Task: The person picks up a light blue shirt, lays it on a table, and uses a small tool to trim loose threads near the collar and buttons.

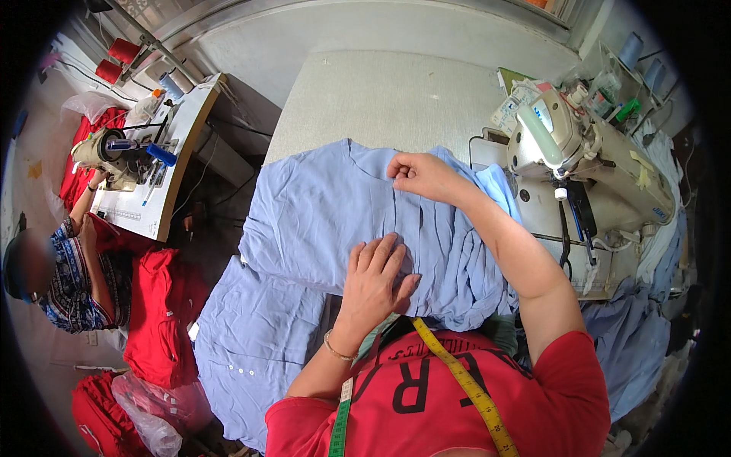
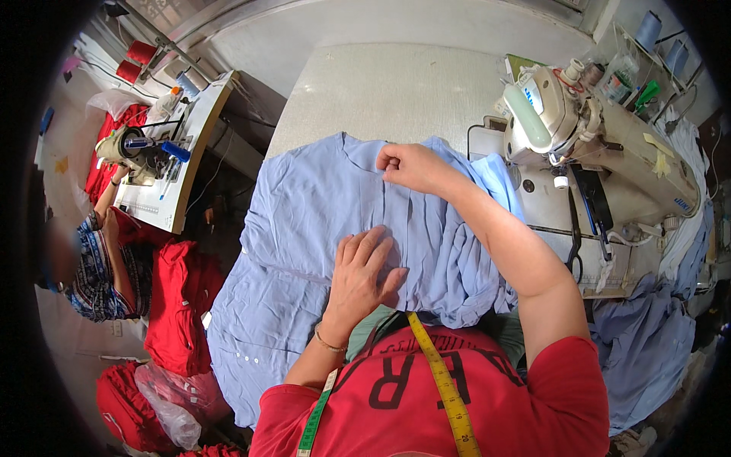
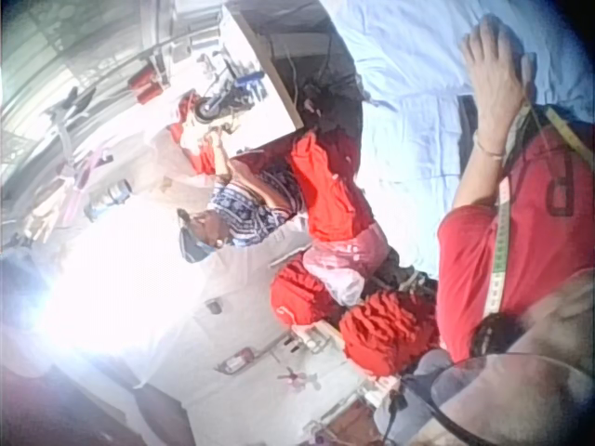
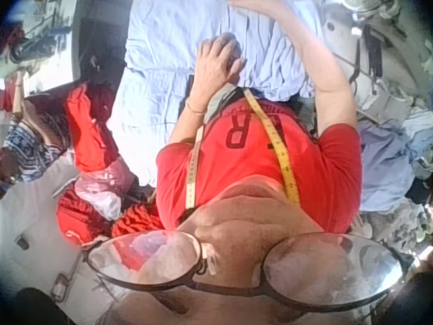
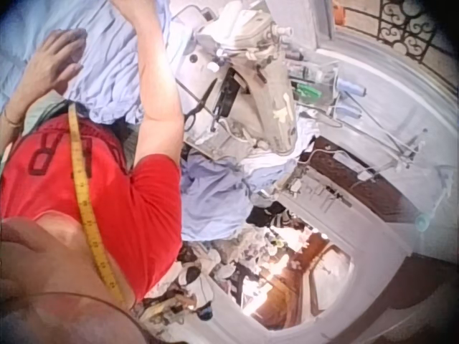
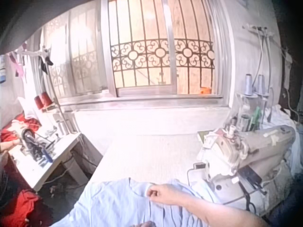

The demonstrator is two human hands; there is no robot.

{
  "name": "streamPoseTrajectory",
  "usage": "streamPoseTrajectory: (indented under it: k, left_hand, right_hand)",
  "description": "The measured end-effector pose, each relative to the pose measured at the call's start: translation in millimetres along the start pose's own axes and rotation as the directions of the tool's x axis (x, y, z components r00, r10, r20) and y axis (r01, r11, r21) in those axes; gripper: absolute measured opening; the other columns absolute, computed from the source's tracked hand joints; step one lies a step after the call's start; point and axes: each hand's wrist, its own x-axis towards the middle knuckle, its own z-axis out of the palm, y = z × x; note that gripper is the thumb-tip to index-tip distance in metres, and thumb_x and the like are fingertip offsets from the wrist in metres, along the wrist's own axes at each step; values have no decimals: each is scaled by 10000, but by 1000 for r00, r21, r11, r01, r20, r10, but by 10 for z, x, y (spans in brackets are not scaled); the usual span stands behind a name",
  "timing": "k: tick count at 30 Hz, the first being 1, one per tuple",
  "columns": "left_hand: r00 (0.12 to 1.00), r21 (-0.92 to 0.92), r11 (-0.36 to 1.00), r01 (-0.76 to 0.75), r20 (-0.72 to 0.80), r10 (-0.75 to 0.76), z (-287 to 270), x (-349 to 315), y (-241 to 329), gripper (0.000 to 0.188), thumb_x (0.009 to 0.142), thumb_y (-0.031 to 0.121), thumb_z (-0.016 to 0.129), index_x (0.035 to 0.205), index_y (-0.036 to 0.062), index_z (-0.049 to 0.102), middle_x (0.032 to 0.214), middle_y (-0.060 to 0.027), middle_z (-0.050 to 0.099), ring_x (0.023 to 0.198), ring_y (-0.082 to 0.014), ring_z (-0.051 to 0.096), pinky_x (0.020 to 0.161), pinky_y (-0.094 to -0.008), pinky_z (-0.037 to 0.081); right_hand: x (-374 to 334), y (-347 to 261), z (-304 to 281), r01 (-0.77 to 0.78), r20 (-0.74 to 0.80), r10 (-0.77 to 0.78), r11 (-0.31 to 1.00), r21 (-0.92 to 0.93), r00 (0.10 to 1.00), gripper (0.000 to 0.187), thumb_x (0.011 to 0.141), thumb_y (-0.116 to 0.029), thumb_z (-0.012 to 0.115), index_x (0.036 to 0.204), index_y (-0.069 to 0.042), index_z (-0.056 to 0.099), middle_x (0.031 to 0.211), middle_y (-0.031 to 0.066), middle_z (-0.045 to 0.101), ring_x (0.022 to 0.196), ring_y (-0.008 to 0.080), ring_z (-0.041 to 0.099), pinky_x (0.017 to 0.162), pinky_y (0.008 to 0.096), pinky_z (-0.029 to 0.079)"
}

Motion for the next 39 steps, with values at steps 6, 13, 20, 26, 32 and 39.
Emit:
streamPoseTrajectory:
  k: [6,13,20,26,32,39]
  left_hand:
    - [1000,0,1000,-3,7,3,-7,11,2,454,755,292,678,1095,12,566,1209,-132,523,1092,-314,482,962,-450,351]
    - [1000,-18,1000,5,12,-5,-39,58,-1,444,750,313,690,1059,14,579,1182,-129,535,1068,-312,491,928,-434,364]
    - [999,-21,1000,17,30,-16,-54,77,-4,436,744,319,703,1042,22,588,1168,-111,543,1057,-302,496,918,-422,363]
    - [999,-67,997,35,33,-33,-72,98,-10,411,750,286,704,1045,26,588,1138,-106,559,1030,-302,506,910,-410,369]
    - [981,-320,935,152,-65,-182,-67,367,-258,296,824,176,659,1045,-4,579,1014,-107,607,907,-255,569,795,-348,438]
    - [877,-696,553,457,248,-412,77,817,-232,229,910,208,579,894,-19,596,712,-12,555,636,-75,476,547,-267,385]
  right_hand:
    - [7,47,3,-11,-1,11,996,88,1000,138,778,-60,617,907,-14,601,753,29,601,713,101,551,662,254,454]
    - [3,51,6,-8,-22,11,989,146,1000,147,775,-68,608,912,-16,604,756,45,619,716,121,572,670,273,464]
    - [-19,-5,8,-35,-46,39,995,89,998,148,777,-81,606,911,-16,606,755,59,628,710,132,585,669,281,470]
    - [-40,-36,-31,-28,-17,30,993,112,999,141,798,-66,585,928,-15,601,754,39,604,704,112,549,669,266,455]
    - [-121,-138,-138,-4,21,-1,974,226,1000,135,852,-49,548,973,6,576,820,24,586,762,94,520,704,250,437]
    - [-490,-612,-205,62,-92,-44,977,204,995,144,867,-25,544,1004,6,574,856,21,575,803,87,523,732,246,440]
